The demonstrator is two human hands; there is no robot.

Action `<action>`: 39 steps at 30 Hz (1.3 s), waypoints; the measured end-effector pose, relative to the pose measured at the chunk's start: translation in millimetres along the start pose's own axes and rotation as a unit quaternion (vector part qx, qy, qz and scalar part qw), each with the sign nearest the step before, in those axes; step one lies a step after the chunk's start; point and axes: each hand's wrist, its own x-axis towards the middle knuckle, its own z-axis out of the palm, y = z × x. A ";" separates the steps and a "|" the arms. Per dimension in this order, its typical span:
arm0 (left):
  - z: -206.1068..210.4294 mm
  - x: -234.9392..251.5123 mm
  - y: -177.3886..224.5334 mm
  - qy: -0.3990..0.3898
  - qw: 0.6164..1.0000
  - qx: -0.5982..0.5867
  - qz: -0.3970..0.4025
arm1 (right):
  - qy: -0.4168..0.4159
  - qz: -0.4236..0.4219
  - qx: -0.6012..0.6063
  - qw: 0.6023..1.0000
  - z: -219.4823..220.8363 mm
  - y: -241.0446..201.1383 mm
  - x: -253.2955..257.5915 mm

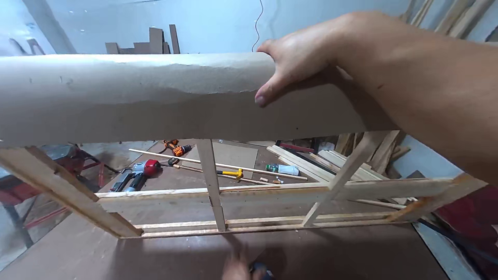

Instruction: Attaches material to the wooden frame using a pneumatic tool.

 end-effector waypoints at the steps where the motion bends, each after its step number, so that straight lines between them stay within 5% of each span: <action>1: -68.1 16.8 27.7 0.106 0.991 0.009 0.077 | 0.010 0.003 0.002 1.000 -0.1 -1.7 -2.9; 3: -214.3 57.2 91.8 0.304 0.916 0.069 0.253 | 0.025 0.002 0.013 1.000 3.8 -2.4 -7.8; 4: -281.0 78.1 125.7 0.335 0.881 0.106 0.316 | 0.025 -0.003 0.019 0.999 3.8 -1.4 -8.4; 7: -404.3 132.1 225.0 0.215 0.883 0.265 0.322 | 0.000 -0.045 0.008 0.999 -4.0 1.6 -13.7; 10: -421.9 152.8 272.3 0.097 0.894 0.363 0.243 | -0.022 -0.053 -0.051 0.997 -10.4 9.8 -23.6; 21: -394.5 162.0 256.3 0.187 0.876 0.373 0.242 | 0.070 -0.052 -0.018 0.996 19.8 35.5 -10.2; 24: -392.2 157.5 256.4 0.189 0.874 0.385 0.230 | 0.196 -0.057 -0.015 0.979 50.1 36.8 -41.6; 27: -394.1 159.0 255.5 0.193 0.875 0.384 0.224 | 0.395 -0.050 0.113 0.910 138.5 21.9 -120.6; 29: -394.6 164.6 251.5 0.188 0.877 0.372 0.239 | 0.424 0.063 0.289 0.856 258.5 -24.7 -197.1; 30: -395.0 167.3 250.6 0.184 0.879 0.364 0.246 | 0.346 0.162 0.382 0.841 326.0 -55.4 -233.4; 32: -396.6 174.0 249.3 0.180 0.879 0.362 0.253 | 0.033 0.329 0.549 0.768 445.9 -110.1 -288.8; 34: -395.5 177.9 248.3 0.180 0.877 0.368 0.251 | -0.197 0.385 0.597 0.676 543.1 -168.1 -317.1; 36: -393.4 173.4 247.9 0.189 0.870 0.381 0.248 | -0.256 0.420 0.613 0.618 600.7 -220.5 -313.5; 39: -394.3 168.0 248.4 0.206 0.859 0.392 0.257 | -0.138 0.575 0.617 0.519 644.2 -261.8 -270.9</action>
